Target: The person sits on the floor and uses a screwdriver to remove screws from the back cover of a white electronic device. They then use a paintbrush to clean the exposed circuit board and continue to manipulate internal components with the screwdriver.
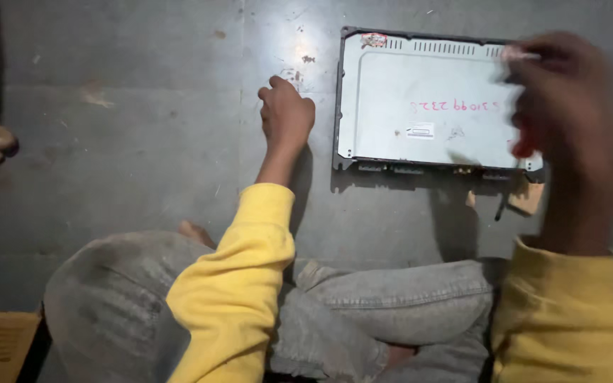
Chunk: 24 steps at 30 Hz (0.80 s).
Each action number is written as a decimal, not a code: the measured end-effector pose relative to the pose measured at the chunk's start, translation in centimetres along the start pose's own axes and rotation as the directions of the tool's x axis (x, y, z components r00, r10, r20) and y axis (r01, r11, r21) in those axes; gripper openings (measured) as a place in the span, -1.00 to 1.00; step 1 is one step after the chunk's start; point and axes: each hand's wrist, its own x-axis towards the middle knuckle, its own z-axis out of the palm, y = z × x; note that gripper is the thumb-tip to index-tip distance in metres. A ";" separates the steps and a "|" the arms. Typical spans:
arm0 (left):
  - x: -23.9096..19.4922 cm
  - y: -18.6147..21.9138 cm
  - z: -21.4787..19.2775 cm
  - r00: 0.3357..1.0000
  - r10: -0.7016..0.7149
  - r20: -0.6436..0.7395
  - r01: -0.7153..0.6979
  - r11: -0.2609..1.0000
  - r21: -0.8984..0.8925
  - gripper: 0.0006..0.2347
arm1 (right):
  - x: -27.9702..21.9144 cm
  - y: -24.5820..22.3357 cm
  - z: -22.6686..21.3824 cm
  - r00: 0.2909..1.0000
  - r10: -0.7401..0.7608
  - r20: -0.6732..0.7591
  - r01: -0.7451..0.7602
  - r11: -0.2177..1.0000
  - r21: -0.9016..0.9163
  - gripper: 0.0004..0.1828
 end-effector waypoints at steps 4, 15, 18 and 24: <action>-0.7 2.4 -0.3 0.993 -0.040 0.109 0.054 0.991 -0.125 -0.69 | -3.0 1.9 -3.6 0.943 0.157 -0.295 -0.151 0.988 0.043 -0.76; -3.3 4.4 0.1 0.935 -0.081 0.344 0.104 0.993 -0.048 -0.73 | -2.7 3.0 -1.8 0.961 0.056 -0.271 0.054 0.922 0.384 -0.88; -3.8 4.8 -0.2 0.909 -0.161 0.385 0.193 0.980 -0.044 -0.69 | -2.9 2.8 -1.6 0.967 0.036 -0.254 0.080 0.898 0.432 -0.88; -4.2 5.7 -0.3 0.928 -0.174 0.331 0.207 0.976 -0.067 -0.61 | -3.0 3.1 -1.3 0.966 -0.003 -0.257 0.107 0.914 0.391 -0.86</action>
